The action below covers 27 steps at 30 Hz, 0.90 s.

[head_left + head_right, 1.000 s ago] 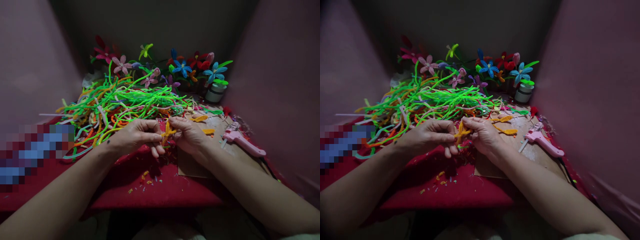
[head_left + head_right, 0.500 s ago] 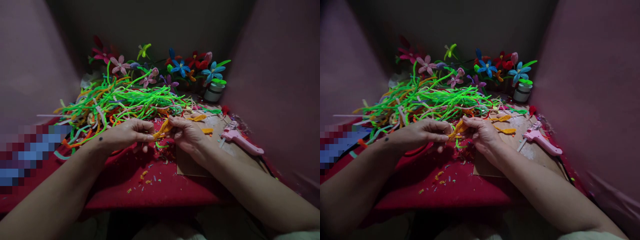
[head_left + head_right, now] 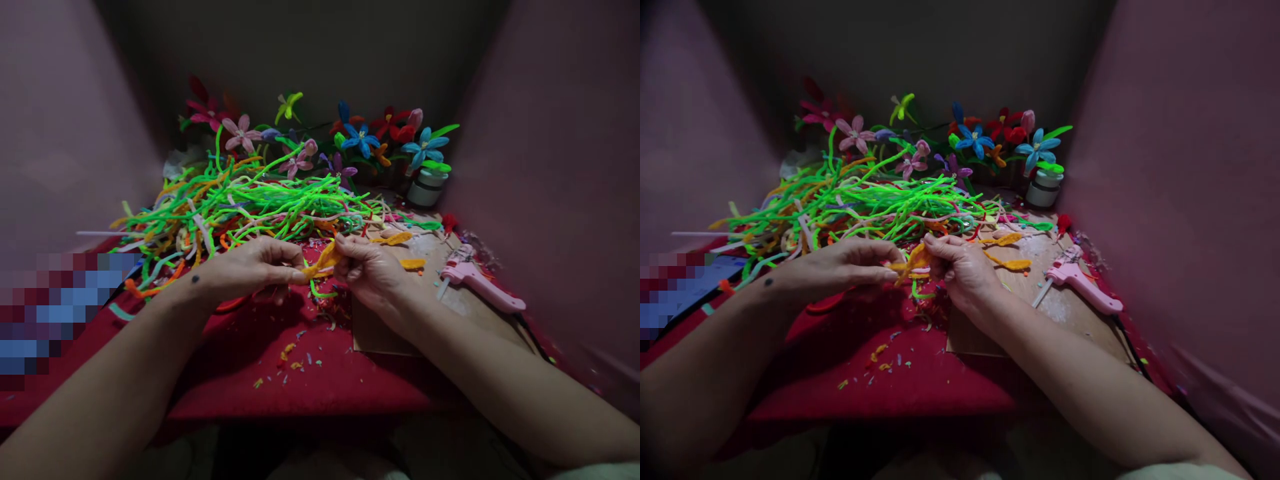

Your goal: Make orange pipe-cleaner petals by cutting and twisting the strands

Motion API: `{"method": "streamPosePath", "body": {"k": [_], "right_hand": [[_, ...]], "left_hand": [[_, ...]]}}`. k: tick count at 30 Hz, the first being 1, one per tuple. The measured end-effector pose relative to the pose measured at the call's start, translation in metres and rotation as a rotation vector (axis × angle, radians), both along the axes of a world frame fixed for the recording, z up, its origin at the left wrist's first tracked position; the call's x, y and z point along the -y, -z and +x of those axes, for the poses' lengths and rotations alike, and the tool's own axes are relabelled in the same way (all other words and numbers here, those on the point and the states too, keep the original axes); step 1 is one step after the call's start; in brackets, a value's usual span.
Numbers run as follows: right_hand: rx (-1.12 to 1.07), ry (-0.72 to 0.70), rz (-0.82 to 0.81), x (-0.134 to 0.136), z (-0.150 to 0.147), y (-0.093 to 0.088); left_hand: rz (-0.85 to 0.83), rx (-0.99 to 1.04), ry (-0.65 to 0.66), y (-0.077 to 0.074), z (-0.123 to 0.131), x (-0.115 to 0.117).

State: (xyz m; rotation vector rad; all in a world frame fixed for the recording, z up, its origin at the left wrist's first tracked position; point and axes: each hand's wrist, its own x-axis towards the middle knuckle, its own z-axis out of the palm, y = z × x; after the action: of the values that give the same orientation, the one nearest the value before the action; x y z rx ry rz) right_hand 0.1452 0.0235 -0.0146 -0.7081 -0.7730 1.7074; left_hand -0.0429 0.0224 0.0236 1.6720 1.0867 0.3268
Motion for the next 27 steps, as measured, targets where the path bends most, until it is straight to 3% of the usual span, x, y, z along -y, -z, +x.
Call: {"method": "streamPosePath", "body": {"k": [8, 20, 23, 27], "right_hand": [[0.149, -0.002, 0.129, 0.004, -0.001, 0.001], [0.336, 0.188, 0.186, 0.008, -0.004, 0.000], [0.328, 0.155, 0.224, 0.006, -0.003, -0.001], [0.240, -0.006, 0.243, 0.005, -0.003, 0.000]], "left_hand": [[0.253, 0.033, -0.108, 0.000, 0.015, 0.009], [0.199, 0.056, -0.102, 0.002, 0.019, 0.009], [0.176, 0.120, -0.153, 0.004, 0.018, 0.011], [0.168, 0.249, -0.212, 0.007, 0.018, 0.011]]}}
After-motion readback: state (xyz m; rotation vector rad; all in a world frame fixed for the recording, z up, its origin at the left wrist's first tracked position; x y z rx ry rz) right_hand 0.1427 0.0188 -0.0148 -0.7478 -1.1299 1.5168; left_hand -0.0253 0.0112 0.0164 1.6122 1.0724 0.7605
